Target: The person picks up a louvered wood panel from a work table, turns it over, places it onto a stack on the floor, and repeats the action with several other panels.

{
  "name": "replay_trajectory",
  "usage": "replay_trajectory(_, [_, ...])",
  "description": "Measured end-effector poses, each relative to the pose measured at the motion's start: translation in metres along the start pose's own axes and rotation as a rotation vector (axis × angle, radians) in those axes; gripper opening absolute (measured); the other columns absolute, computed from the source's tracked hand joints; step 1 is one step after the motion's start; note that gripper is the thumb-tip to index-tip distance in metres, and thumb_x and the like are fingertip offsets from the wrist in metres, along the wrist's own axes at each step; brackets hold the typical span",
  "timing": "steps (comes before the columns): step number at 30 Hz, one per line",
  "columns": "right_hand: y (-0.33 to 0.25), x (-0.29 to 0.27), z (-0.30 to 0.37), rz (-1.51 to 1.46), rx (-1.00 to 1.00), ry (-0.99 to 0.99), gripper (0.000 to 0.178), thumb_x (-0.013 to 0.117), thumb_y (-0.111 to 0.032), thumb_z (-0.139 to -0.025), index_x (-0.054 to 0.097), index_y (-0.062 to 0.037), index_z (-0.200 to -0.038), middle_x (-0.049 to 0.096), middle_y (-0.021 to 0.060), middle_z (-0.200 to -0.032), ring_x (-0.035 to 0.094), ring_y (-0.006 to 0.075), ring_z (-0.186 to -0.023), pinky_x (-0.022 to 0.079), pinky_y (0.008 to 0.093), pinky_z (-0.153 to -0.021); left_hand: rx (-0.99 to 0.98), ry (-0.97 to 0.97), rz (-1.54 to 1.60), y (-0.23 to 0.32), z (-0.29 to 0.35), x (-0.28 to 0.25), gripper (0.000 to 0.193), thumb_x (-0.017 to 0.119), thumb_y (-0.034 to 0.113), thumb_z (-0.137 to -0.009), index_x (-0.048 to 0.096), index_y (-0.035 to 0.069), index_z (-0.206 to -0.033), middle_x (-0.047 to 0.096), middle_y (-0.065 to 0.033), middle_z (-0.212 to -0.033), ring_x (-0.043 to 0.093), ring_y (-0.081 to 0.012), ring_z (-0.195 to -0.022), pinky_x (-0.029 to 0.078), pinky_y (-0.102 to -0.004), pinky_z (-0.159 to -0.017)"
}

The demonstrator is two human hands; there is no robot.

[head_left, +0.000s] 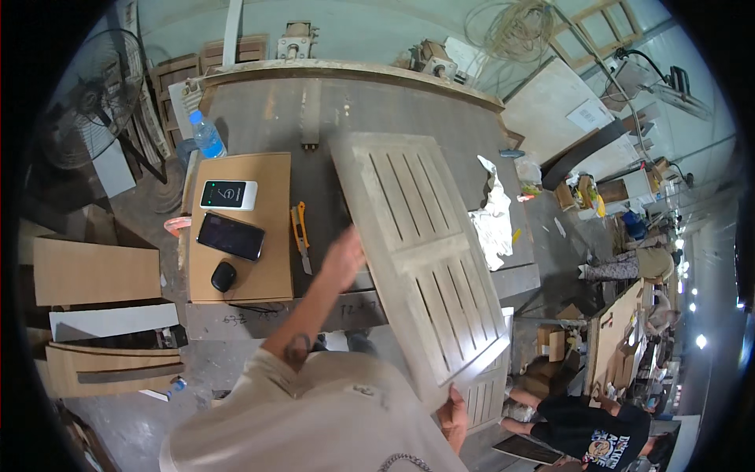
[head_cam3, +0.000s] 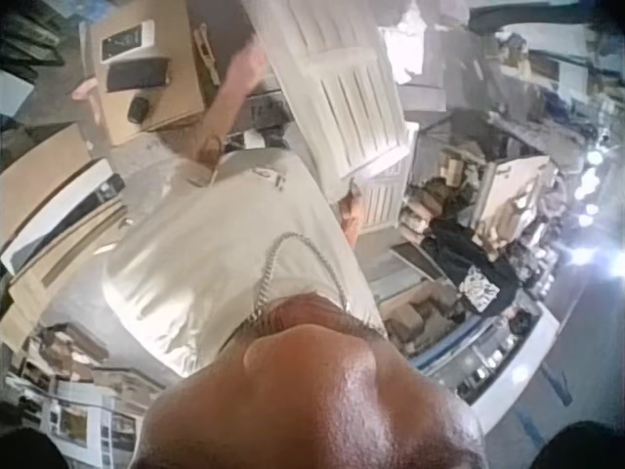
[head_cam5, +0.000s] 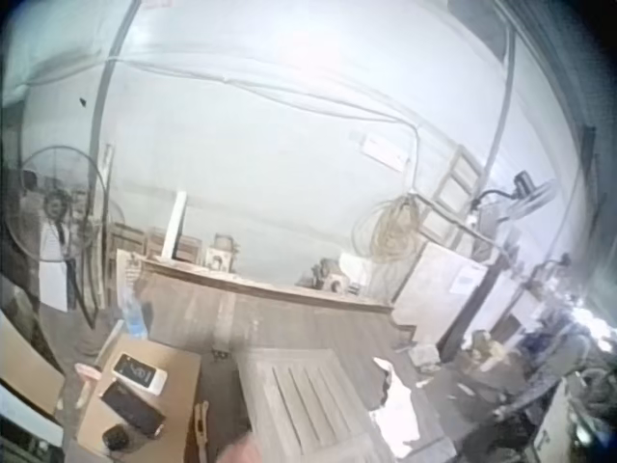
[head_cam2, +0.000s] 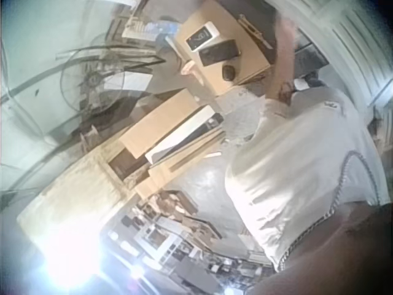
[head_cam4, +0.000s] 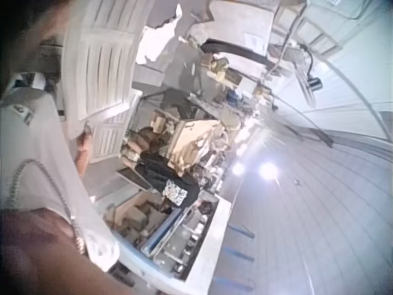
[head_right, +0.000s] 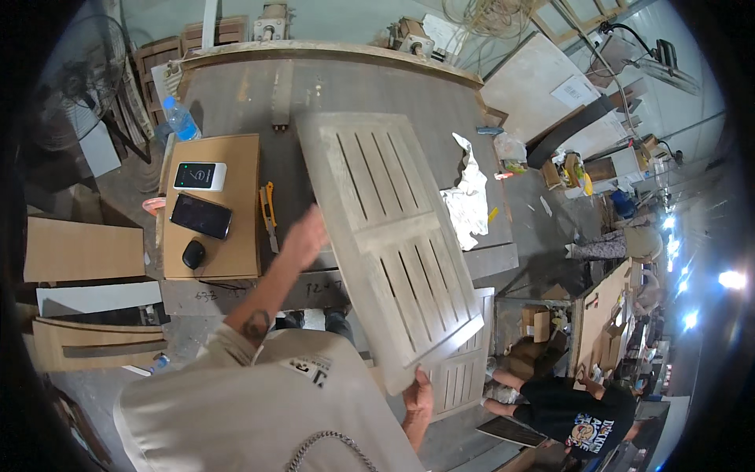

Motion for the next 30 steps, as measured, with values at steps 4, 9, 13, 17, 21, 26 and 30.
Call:
replay_trajectory(4, [0.023, 0.089, -0.024, 0.296, 0.173, -0.141, 0.026, 0.063, -0.033, -0.088, 0.058, -0.0091, -0.094, 0.060, 0.0028, -0.072, 0.057, 0.0107, -0.061, 0.044, 0.0297, -0.050, -0.143, 0.143, -0.025, -0.089, 0.058, -0.019, 0.043, 0.064, 0.022, -0.088, 0.051, 0.004, -0.124, 0.060, -0.0062, -0.113, 0.059, -0.0196, -0.098, 0.048, -0.0353, -0.085])
replay_trajectory(9, [0.034, 0.180, -0.070, 0.371, 0.147, -0.384, 0.046, 0.054, -0.030, -0.094, 0.044, 0.0035, -0.124, 0.057, 0.0184, -0.116, 0.058, 0.0319, -0.103, 0.048, 0.0443, -0.090, -0.219, 0.295, -0.152, -0.051, 0.057, -0.042, 0.035, 0.065, 0.021, -0.086, 0.058, 0.002, -0.114, 0.063, -0.0093, -0.103, 0.062, -0.0210, -0.089, 0.050, -0.0370, -0.078])
replay_trajectory(13, [-0.009, 0.189, -0.126, 0.254, 0.022, -0.452, 0.035, 0.047, -0.033, -0.097, 0.059, 0.0006, -0.100, 0.067, 0.0116, -0.085, 0.066, 0.0216, -0.078, 0.053, 0.0366, -0.076, -0.183, 0.298, -0.214, -0.016, 0.024, -0.038, 0.034, 0.064, 0.024, -0.088, 0.059, 0.000, -0.111, 0.063, -0.0101, -0.104, 0.062, -0.0225, -0.090, 0.050, -0.0399, -0.079])
replay_trajectory(17, [-0.030, 0.233, -0.126, 0.553, 0.088, -0.380, 0.040, 0.049, -0.036, -0.097, 0.055, 0.0028, -0.108, 0.068, 0.0191, -0.093, 0.069, 0.0258, -0.081, 0.054, 0.0310, -0.070, -0.079, 0.526, -0.314, 0.008, -0.001, -0.072, 0.036, 0.064, 0.024, -0.088, 0.058, -0.002, -0.112, 0.063, -0.0095, -0.103, 0.062, -0.0225, -0.088, 0.050, -0.0360, -0.079])
replay_trajectory(21, [-0.037, 0.248, -0.151, 0.726, 0.102, -0.416, 0.039, 0.049, -0.033, -0.097, 0.052, 0.0043, -0.107, 0.067, 0.0217, -0.098, 0.069, 0.0268, -0.080, 0.054, 0.0294, -0.064, 0.516, 0.599, -0.955, 0.035, -0.011, -0.073, 0.039, 0.064, 0.027, -0.088, 0.057, -0.005, -0.110, 0.065, -0.0131, -0.098, 0.062, -0.0228, -0.085, 0.048, -0.0310, -0.080])
replay_trajectory(26, [-0.096, 0.256, -0.204, 0.566, -0.157, -0.395, 0.027, 0.052, -0.023, -0.095, 0.053, 0.0018, -0.104, 0.068, 0.0185, -0.090, 0.068, 0.0248, -0.075, 0.053, 0.0307, -0.066, 0.359, 0.662, -1.647, 0.033, -0.001, -0.027, 0.048, 0.061, 0.023, -0.085, 0.050, -0.005, -0.122, 0.054, -0.0265, -0.122, 0.053, -0.0396, -0.113, 0.042, -0.0450, -0.097])
replay_trajectory(30, [-0.157, 0.239, -0.281, 1.146, -0.981, -0.180, 0.037, 0.059, -0.025, -0.089, 0.053, 0.0016, -0.115, 0.063, 0.0204, -0.108, 0.061, 0.0337, -0.099, 0.049, 0.0388, -0.085, 0.420, 0.618, -1.837, 0.005, -0.026, -0.010, 0.067, 0.059, 0.028, -0.087, 0.031, -0.005, -0.138, 0.029, -0.0313, -0.142, 0.032, -0.0462, -0.130, 0.030, -0.0478, -0.108])
Point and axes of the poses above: each hand's wrist, its own z-axis away from the middle knuckle, its own x-axis out of the palm, y = z × x, the point moved 5 cm from there along -z, towards the middle knuckle
